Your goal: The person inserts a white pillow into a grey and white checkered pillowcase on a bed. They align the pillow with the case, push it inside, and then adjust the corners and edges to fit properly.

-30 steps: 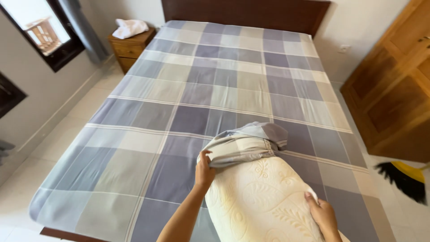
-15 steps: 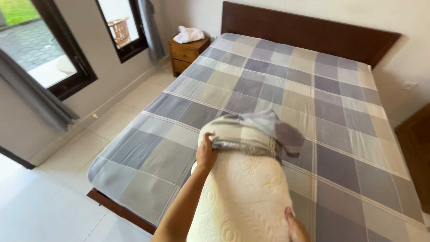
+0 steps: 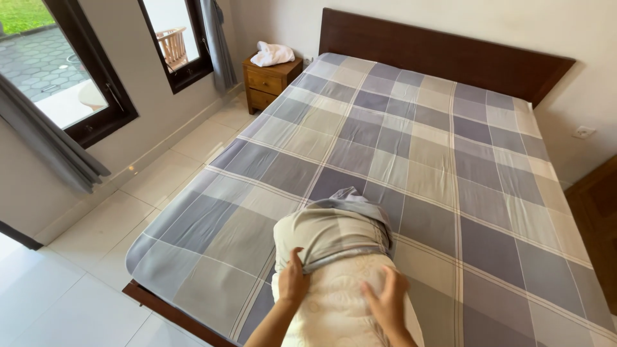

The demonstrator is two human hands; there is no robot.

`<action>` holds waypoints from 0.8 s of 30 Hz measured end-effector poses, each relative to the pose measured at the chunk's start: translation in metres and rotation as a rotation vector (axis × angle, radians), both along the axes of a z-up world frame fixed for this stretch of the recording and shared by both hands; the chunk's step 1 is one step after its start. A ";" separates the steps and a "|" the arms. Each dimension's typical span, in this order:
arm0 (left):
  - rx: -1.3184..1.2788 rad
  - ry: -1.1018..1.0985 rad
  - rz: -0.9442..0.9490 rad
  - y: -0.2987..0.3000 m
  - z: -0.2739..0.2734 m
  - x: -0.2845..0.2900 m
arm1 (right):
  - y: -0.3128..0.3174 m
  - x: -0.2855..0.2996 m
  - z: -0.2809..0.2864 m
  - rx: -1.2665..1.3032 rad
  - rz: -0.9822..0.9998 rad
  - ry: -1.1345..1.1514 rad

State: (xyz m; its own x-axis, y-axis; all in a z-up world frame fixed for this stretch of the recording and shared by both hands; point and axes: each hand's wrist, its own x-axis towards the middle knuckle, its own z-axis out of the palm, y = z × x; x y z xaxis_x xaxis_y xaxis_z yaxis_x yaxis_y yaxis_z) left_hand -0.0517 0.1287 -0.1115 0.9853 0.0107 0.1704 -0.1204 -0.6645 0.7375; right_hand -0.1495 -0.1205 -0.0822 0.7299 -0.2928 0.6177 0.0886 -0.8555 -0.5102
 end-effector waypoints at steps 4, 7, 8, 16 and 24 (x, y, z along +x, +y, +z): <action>-0.063 -0.039 -0.184 -0.023 0.044 -0.039 | 0.062 0.044 0.068 -0.141 0.204 0.027; -0.119 -0.119 -0.327 -0.020 0.069 -0.068 | 0.048 0.068 0.070 -0.203 0.075 -0.055; -0.117 -0.116 -0.330 -0.014 0.070 -0.077 | 0.028 0.069 0.055 -0.200 0.073 -0.052; -0.037 0.018 -0.492 0.011 0.035 -0.104 | -0.069 0.029 -0.003 -0.430 -0.308 0.134; 0.073 -0.104 -0.290 0.011 0.008 -0.055 | -0.063 -0.025 -0.019 -0.345 -0.240 0.343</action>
State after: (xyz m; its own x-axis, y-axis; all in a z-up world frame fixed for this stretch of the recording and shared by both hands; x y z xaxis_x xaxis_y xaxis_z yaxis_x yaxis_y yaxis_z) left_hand -0.1064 0.1397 -0.1037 0.9228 -0.2840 0.2604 -0.3847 -0.6423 0.6629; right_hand -0.1746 -0.1838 -0.1009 0.8439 -0.2985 0.4457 -0.2522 -0.9541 -0.1614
